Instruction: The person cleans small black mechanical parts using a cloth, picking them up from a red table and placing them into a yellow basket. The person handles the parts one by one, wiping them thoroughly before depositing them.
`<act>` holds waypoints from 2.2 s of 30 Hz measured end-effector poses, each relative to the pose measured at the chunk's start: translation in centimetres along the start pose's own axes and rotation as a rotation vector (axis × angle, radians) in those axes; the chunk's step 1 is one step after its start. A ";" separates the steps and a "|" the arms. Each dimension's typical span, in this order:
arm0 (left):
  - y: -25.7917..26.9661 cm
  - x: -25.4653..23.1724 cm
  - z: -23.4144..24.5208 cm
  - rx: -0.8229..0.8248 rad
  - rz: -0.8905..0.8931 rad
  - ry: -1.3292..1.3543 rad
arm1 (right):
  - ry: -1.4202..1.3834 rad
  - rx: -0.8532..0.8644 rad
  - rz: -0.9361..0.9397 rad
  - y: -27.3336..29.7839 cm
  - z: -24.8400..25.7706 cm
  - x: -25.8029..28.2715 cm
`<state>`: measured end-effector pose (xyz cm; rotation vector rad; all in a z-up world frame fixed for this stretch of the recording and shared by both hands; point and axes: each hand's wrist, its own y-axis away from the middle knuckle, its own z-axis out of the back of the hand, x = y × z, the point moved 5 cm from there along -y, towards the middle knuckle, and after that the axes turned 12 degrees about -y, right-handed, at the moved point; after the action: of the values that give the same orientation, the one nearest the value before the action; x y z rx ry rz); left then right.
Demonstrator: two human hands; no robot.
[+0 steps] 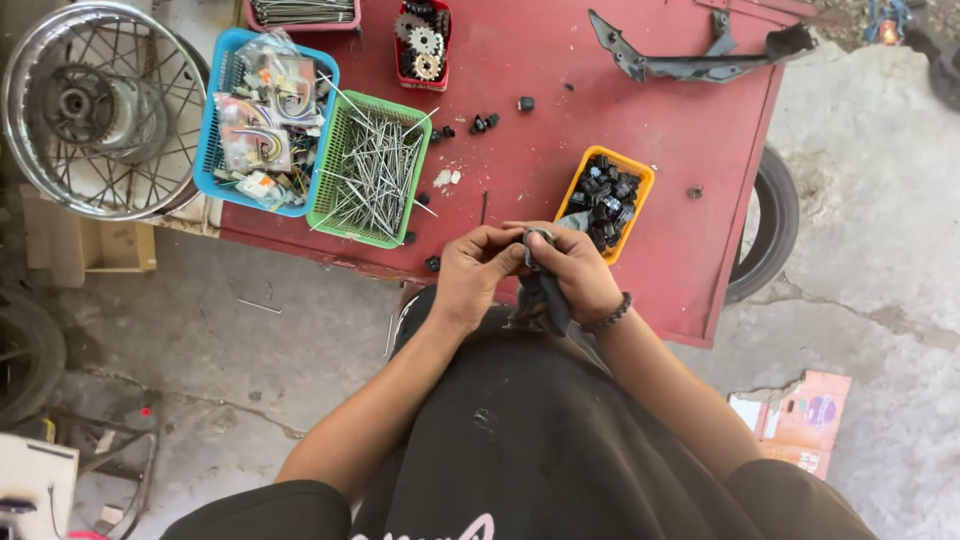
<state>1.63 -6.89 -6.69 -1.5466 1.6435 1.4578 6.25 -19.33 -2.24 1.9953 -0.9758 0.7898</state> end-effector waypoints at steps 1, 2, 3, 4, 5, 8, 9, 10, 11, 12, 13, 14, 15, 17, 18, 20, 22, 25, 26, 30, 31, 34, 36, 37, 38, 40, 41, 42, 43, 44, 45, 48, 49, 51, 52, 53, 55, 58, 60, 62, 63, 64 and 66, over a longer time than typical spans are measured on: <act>0.3 -0.1 0.7 0.011 0.003 -0.001 | 0.000 -0.009 0.007 -0.2 -0.3 -0.9; 0.2 -0.5 1.5 0.030 0.004 -0.035 | -0.012 -0.105 0.031 -0.8 -0.5 -1.6; 0.1 -0.9 2.3 0.048 0.005 -0.070 | -0.026 -0.200 0.056 -1.4 -0.7 -2.2; 0.0 -1.0 3.2 0.063 0.016 -0.071 | -0.029 -0.218 0.060 -1.4 -1.7 -2.4; -0.1 -1.2 4.4 0.043 0.019 -0.048 | 0.033 -0.155 0.079 -1.4 -3.1 -2.4; -1.4 -3.1 7.2 0.052 0.004 -0.027 | 0.075 -0.085 0.134 -2.6 -6.5 -3.0; -1.4 -3.7 8.1 0.067 0.015 -0.027 | 0.051 -0.090 0.142 -2.6 -7.3 -3.6; -1.9 -3.2 9.3 0.076 0.020 -0.029 | 0.048 -0.099 0.144 -3.0 -8.1 -4.5; -2.4 -2.5 10.4 0.111 0.037 -0.014 | 0.011 -0.193 0.148 -3.5 -8.3 -5.4; -3.1 -2.1 11.4 0.151 0.054 -0.003 | -0.031 -0.290 0.156 -4.0 -8.6 -6.2; -3.3 -3.1 12.1 0.165 0.059 -0.010 | -0.037 -0.303 0.164 -4.2 -9.8 -6.2; -3.4 -4.0 12.6 0.136 0.072 -0.015 | -0.030 -0.245 0.167 -4.3 -11.0 -6.0; -3.4 -4.7 13.1 0.107 0.085 -0.022 | -0.023 -0.187 0.171 -4.4 -12.1 -5.7; -3.8 -4.4 14.1 0.145 0.115 -0.025 | -0.029 -0.235 0.195 -4.2 -11.7 -7.7; -3.8 -4.0 14.1 0.180 0.150 -0.018 | -0.027 -0.285 0.212 -3.8 -11.1 -8.5; -4.2 -3.0 14.1 0.232 0.173 -0.044 | -0.014 -0.356 0.225 -3.5 -11.6 -7.9; -4.3 -2.5 13.6 0.284 0.191 -0.059 | 0.009 -0.425 0.239 -2.8 -11.2 -7.6; -4.7 -2.2 12.9 0.232 0.249 -0.083 | 0.168 -0.404 0.222 -2.0 -9.8 -8.1; -4.8 -1.7 12.5 0.226 0.249 -0.113 | 0.124 -0.467 0.234 -1.5 -8.8 -8.6; -4.9 1.5 10.0 0.188 0.300 -0.197 | 0.108 -0.605 0.220 -0.4 -5.1 -9.1; -5.5 2.6 9.0 0.188 0.304 -0.197 | 0.108 -0.607 0.217 -0.7 -3.7 -9.3; -6.5 7.1 6.5 0.150 0.336 -0.297 | -0.038 -0.643 0.152 -1.0 0.9 -11.2; -7.6 10.8 4.9 0.095 0.325 -0.402 | -0.323 -0.687 0.096 -1.5 4.4 -13.0; -7.9 13.0 4.0 0.084 0.335 -0.397 | -0.318 -0.686 0.081 -2.0 6.8 -13.9; -8.2 15.3 3.4 0.052 0.387 -0.469 | -0.351 -0.741 0.032 -2.3 9.2 -15.3; -8.8 19.4 2.4 0.007 0.451 -0.538 | -0.379 -0.795 -0.033 -3.1 13.9 -17.7; -9.1 21.3 2.1 -0.004 0.495 -0.588 | -0.363 -0.856 -0.090 -3.5 16.3 -19.0; -9.4 23.3 1.9 -0.016 0.540 -0.636 | -0.344 -0.918 -0.147 -3.7 18.7 -20.3; -10.7 26.1 1.9 -0.030 0.552 -0.630 | -0.336 -0.915 -0.165 -4.6 21.8 -21.9; -11.6 28.9 2.4 -0.055 0.543 -0.716 | -0.307 -0.978 -0.179 -4.8 24.9 -23.8; -12.4 31.8 2.9 -0.079 0.535 -0.802 | -0.275 -1.041 -0.193 -4.9 27.9 -25.9; -15.5 35.6 4.2 -0.087 0.685 -0.982 | -0.288 -1.110 -0.225 -6.6 32.0 -26.7; -16.4 35.1 3.7 -0.097 0.702 -0.980 | -0.284 -1.109 -0.244 -7.2 32.5 -26.8; -18.5 33.3 2.0 0.009 0.616 -1.272 | -0.303 -1.157 -0.127 -7.9 33.2 -26.0; -18.7 34.1 1.7 0.015 0.632 -1.272 | -0.299 -1.167 -0.140 -7.8 33.4 -25.9; -19.0 34.5 1.0 0.074 0.573 -1.339 | -0.237 -1.179 -0.083 -7.6 33.4 -25.1; -20.4 35.4 1.0 0.120 0.477 -1.411 | -0.189 -1.169 0.000 -8.2 33.1 -24.6; -20.6 36.8 1.3 0.215 0.434 -1.530 | -0.181 -1.208 -0.029 -6.6 32.5 -25.0; -20.5 36.1 1.5 0.275 0.346 -1.620 | -0.143 -1.186 -0.065 -5.6 32.0 -25.6; -20.0 35.5 2.7 0.238 0.324 -1.523 | -0.172 -1.161 -0.071 -5.4 30.5 -25.0; -19.5 34.8 3.6 0.198 0.307 -1.430 | -0.204 -1.133 -0.083 -5.2 29.2 -24.6; -19.1 32.4 3.9 0.186 0.286 -1.433 | -0.209 -1.118 -0.066 -5.6 27.6 -24.3; -17.6 27.2 5.1 0.072 0.350 -1.021 | -0.336 -1.078 -0.074 -5.8 23.5 -23.9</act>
<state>8.67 -10.81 -38.51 -0.2932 1.2889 1.8672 3.23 -27.89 -35.05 1.1884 -1.1580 -0.1619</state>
